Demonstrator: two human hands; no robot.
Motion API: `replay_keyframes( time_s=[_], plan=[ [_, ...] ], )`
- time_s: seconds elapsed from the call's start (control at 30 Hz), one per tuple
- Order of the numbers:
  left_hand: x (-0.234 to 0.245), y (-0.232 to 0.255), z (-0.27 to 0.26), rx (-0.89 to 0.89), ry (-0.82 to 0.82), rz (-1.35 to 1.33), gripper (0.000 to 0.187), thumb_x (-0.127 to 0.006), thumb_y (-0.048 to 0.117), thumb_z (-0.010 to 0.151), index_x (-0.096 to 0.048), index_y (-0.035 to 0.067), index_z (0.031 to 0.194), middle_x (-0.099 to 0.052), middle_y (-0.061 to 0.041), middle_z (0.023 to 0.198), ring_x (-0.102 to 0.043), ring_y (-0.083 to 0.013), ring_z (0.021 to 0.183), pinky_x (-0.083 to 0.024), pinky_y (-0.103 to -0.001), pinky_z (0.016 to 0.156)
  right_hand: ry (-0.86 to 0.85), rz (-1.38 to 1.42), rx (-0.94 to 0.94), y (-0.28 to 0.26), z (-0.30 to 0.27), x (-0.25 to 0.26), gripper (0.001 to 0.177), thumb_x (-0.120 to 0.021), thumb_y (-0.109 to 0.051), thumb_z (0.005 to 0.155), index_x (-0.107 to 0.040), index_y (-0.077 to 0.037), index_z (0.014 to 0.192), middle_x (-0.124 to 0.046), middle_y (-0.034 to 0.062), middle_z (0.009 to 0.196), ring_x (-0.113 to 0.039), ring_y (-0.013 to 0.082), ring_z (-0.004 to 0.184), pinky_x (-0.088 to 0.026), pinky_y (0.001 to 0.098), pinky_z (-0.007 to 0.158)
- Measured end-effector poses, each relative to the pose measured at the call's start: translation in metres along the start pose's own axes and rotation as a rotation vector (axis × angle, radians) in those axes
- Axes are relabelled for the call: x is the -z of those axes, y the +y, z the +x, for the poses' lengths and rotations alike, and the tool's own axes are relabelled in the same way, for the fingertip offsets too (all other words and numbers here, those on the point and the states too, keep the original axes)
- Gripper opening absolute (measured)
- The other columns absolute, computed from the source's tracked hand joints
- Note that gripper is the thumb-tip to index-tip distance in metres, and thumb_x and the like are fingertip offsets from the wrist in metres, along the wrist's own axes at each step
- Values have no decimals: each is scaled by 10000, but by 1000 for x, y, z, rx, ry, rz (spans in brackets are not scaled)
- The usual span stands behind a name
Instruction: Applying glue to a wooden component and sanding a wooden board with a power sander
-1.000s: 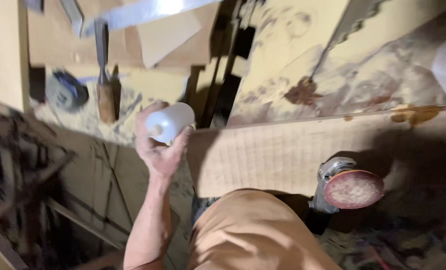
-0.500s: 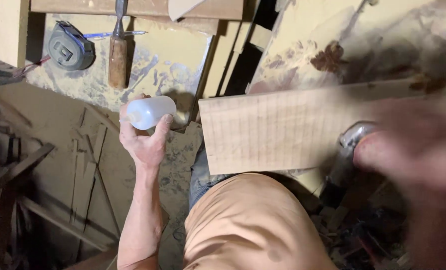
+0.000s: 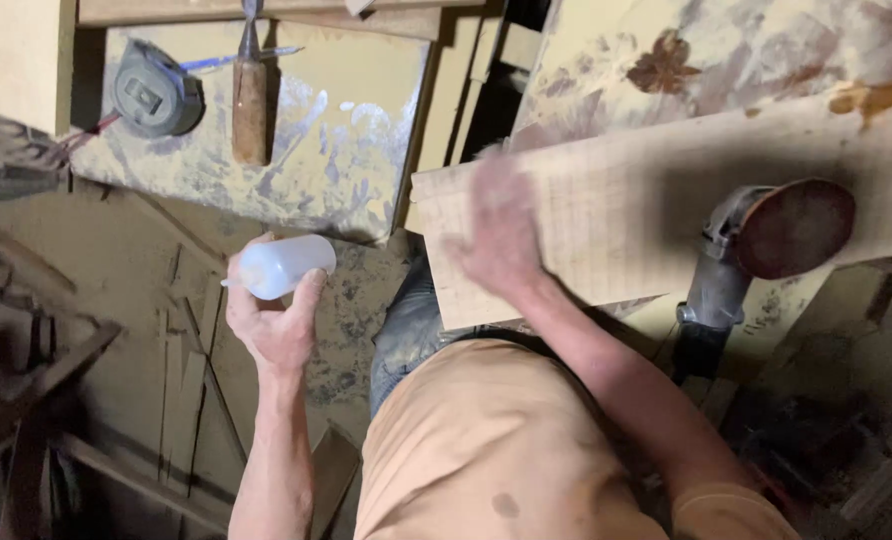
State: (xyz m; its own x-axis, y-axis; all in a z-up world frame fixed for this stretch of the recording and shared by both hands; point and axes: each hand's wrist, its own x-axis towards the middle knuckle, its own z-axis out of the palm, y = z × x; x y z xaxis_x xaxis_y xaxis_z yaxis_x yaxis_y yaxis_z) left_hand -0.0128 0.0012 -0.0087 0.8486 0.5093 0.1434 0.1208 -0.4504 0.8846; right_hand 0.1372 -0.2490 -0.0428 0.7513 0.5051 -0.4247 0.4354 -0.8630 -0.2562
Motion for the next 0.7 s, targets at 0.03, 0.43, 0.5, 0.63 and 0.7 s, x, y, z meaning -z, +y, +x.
replay_keyframes(
  time_s=[0.03,0.43,0.5,0.63,0.7],
  plan=[
    [1,-5,-2,20,6,-2,591,-883,119,831,-598,-41,1323,-615,-211,1215,-628,-323,1159,-552,-476,932,-39,-128,157,-9,2,4,1063,-568,-700,834,-380,58,1556,-368,309,1606,-301,439,1523,-126,561,1268],
    [-9,16,-4,-7,-54,-43,602,-908,110,799,-608,-52,1295,-618,-210,1178,-639,-330,1125,-530,-465,952,-61,129,283,-43,-2,-10,1086,-619,-757,804,-343,-63,1592,-360,208,1634,-305,385,1529,-62,592,1280],
    [-10,23,-2,-16,-60,-40,598,-903,105,800,-608,-58,1294,-616,-213,1176,-638,-330,1124,-526,-458,964,43,285,95,-31,-14,-26,987,-590,-635,882,-307,-22,1602,-358,164,1654,-259,345,1552,13,492,1294],
    [-5,12,-10,-14,-44,-29,630,-899,123,808,-593,-41,1333,-590,-207,1205,-616,-314,1152,-508,-454,997,370,130,-250,63,-22,-37,1046,-792,-447,949,-192,92,1616,-50,330,1675,-23,509,1553,6,697,1246],
    [-8,8,-16,-5,-42,-33,640,-892,121,822,-575,-33,1356,-575,-197,1220,-598,-288,1163,-491,-447,1013,139,-52,-198,30,-4,-61,838,-679,-574,920,-427,38,1434,-367,288,1448,-328,451,1378,-160,651,1182]
  ],
)
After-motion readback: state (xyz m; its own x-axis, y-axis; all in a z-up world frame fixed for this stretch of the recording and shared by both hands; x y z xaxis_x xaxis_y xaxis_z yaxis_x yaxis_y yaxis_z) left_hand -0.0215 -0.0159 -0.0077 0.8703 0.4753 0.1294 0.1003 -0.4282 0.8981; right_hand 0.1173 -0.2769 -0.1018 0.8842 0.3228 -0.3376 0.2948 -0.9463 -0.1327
